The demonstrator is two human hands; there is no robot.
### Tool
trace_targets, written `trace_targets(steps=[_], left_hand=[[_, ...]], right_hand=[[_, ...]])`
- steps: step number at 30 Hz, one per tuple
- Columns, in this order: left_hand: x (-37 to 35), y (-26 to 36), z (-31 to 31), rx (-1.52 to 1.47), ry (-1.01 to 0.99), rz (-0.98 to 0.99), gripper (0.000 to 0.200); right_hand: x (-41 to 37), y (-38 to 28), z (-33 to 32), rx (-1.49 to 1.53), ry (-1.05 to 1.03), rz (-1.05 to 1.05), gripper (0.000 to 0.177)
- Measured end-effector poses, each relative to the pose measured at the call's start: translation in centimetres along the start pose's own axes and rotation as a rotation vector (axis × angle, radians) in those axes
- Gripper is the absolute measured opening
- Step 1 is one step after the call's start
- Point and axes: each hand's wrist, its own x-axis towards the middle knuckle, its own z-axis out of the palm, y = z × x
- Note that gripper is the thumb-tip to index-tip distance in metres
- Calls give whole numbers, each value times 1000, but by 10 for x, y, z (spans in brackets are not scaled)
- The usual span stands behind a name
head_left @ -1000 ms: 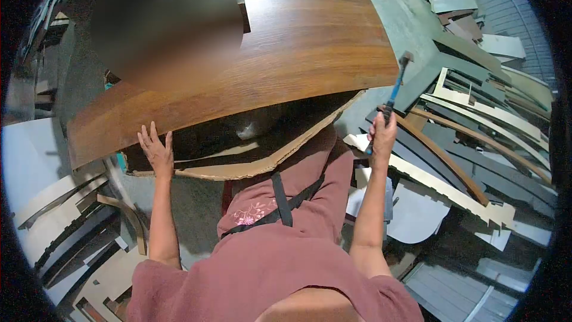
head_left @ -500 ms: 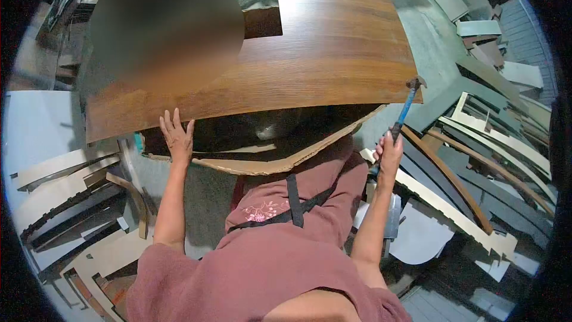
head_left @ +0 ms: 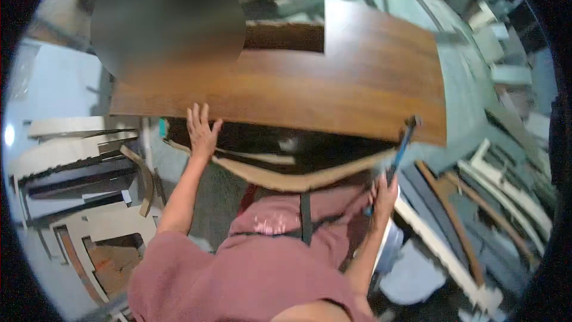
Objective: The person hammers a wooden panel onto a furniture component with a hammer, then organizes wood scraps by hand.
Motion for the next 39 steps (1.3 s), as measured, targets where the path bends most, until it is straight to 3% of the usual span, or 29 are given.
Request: trace_targets(steps=[5,8,12,13,14,18,19,22,23,26,27,28,29,30,31,32,35,39], left_hand=[[4,-2,1,56,-68,-57,65],[-2,2,-1,178,-29,-161,68],[-30,68,-5,216,-112,-631,74],[-38,90,-5,203,-203,-759,77],[-40,116,-11,132,-357,-894,80],[-56,164,11,143,-517,-1043,87],[-55,159,20,127,-523,-1061,87],[-48,147,23,3,-451,-1162,90],[-51,142,23,-36,-444,-1149,90],[-78,113,32,-172,-454,-1005,91],[-50,163,-12,-267,-246,-1065,91],[-62,156,-9,-276,-340,-1084,91],[-75,168,-13,-304,-235,-1075,92],[-60,197,-48,-420,-245,-1165,92],[-91,203,-35,-450,-222,-1130,91],[-77,225,-73,-529,-251,-1235,90],[-113,251,-83,-606,-143,-1262,90],[-134,273,-117,-739,-220,-1497,88]], right_hand=[[40,-2,-7,-78,-90,10,47],[58,-19,-10,-198,-102,30,46],[100,-27,-46,-415,-293,-13,47],[109,-33,-54,-433,-334,20,49],[116,-44,-59,-457,-374,-76,50],[127,-80,-78,-639,-429,-159,47],[130,-87,-83,-665,-443,-69,44],[132,-109,-77,-695,-472,-118,41],[128,-129,-71,-754,-452,44,41],[121,-171,-43,-774,-491,-165,44],[122,-178,-40,-801,-508,-81,45],[124,-187,-37,-835,-530,-2,45],[115,-218,-18,-914,-580,-86,44],[95,-259,9,-883,-558,19,44],[98,-263,2,-953,-608,-36,44],[103,-257,-3,-1018,-652,-97,43],[110,-264,-8,-994,-768,-72,43],[118,-279,3,-938,-977,-11,29]])
